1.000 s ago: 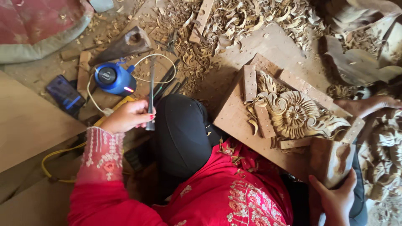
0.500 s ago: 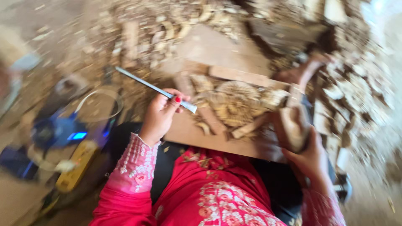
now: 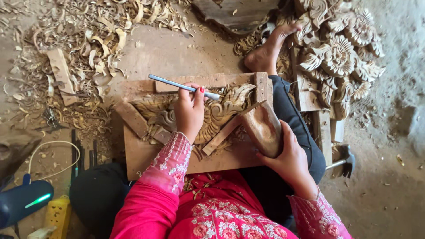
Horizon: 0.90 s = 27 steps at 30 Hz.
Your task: The person carves a floral design into a wooden panel using a chisel and mallet. They chip away wood shavings, refine the details, and then remove the finished piece to place a new blank panel on the workbench.
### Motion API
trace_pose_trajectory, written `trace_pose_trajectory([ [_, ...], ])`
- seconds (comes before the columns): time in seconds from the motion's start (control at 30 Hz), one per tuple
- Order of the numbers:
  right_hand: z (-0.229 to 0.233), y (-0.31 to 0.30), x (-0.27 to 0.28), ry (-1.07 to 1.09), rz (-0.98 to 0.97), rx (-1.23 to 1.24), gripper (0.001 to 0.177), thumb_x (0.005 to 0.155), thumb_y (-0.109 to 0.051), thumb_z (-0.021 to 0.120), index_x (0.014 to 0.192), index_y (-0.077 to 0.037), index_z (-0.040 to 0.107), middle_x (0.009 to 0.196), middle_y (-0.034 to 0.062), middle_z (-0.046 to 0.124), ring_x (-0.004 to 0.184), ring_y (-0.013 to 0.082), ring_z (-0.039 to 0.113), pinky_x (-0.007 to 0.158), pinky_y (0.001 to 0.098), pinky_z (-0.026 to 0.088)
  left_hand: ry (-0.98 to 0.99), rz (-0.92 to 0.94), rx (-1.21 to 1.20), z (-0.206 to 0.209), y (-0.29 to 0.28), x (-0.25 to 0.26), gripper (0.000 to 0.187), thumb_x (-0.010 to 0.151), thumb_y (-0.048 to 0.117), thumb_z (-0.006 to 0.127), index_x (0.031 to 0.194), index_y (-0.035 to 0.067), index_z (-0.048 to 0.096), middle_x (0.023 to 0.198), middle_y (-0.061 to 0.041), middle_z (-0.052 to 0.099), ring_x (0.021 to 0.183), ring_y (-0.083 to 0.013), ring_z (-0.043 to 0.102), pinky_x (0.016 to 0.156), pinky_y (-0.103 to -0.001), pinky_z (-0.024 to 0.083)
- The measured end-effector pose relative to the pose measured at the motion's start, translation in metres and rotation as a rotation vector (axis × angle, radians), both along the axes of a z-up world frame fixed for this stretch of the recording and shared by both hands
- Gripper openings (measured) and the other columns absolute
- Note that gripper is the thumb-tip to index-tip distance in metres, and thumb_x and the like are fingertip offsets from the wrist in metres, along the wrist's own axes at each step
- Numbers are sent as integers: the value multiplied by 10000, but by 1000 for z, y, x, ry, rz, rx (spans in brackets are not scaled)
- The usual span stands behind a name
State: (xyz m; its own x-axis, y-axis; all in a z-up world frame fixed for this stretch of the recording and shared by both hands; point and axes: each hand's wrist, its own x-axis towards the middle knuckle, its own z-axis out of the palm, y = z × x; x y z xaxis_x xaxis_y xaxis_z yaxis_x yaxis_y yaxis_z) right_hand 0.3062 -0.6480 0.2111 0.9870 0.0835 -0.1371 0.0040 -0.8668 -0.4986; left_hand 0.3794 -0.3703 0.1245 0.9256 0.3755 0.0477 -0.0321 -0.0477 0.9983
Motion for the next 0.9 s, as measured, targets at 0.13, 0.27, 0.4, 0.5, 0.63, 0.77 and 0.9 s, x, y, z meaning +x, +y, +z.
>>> trace_pose_trajectory([
  [0.13, -3, -4, 3, -20, 35, 47, 1171, 528, -363, 937, 1500, -58, 360, 1477, 237, 516, 1220, 402, 600, 935, 449, 528, 49, -16, 143, 3, -1, 1, 148, 1038, 100, 618, 1120, 18, 526, 963, -120, 775, 819, -166, 781, 703, -295, 618],
  [0.27, -2, -6, 3, -24, 55, 83, 1205, 479, -326, 949, 1491, -54, 354, 1502, 254, 494, 1213, 416, 594, 929, 451, 533, 45, 5, 295, 6, 0, -2, 154, 1029, 105, 629, 1117, 26, 530, 969, -119, 781, 812, -169, 778, 685, -305, 609],
  [0.4, -1, -6, 7, 75, 1, 57, 1211, 490, -337, 961, 1508, -87, 355, 1402, 212, 560, 1201, 395, 615, 952, 450, 532, 26, -11, 247, 4, 0, -3, 166, 1043, 107, 628, 1128, 29, 508, 988, -123, 775, 822, -166, 783, 693, -292, 612],
  [0.5, -2, -4, 5, 77, -5, 59, 1206, 500, -345, 959, 1513, -95, 355, 1401, 210, 562, 1206, 396, 613, 958, 453, 526, 10, -20, 205, 2, 2, -5, 162, 1052, 102, 613, 1141, 32, 497, 1010, -127, 770, 833, -169, 784, 700, -286, 615],
  [0.63, -3, -6, 2, 77, -6, 49, 1204, 507, -356, 954, 1517, -99, 350, 1412, 213, 558, 1217, 401, 605, 960, 460, 518, -40, -46, 209, 0, 3, -8, 160, 1066, 105, 602, 1152, 37, 486, 1030, -129, 761, 858, -176, 783, 715, -287, 620],
  [0.77, -5, -7, 2, 104, -23, 38, 1209, 504, -361, 953, 1519, -110, 348, 1410, 206, 560, 1215, 397, 606, 954, 459, 519, -51, -40, 295, -1, 4, -9, 159, 1061, 112, 616, 1138, 42, 496, 992, -122, 761, 853, -177, 788, 696, -291, 615],
  [0.9, -2, -2, 4, 95, -22, 41, 1185, 517, -348, 944, 1518, -109, 356, 1404, 201, 568, 1218, 392, 608, 961, 454, 520, -100, -46, 354, -1, 1, -10, 152, 1068, 130, 618, 1128, 51, 502, 945, -103, 749, 816, -174, 776, 677, -299, 609],
])
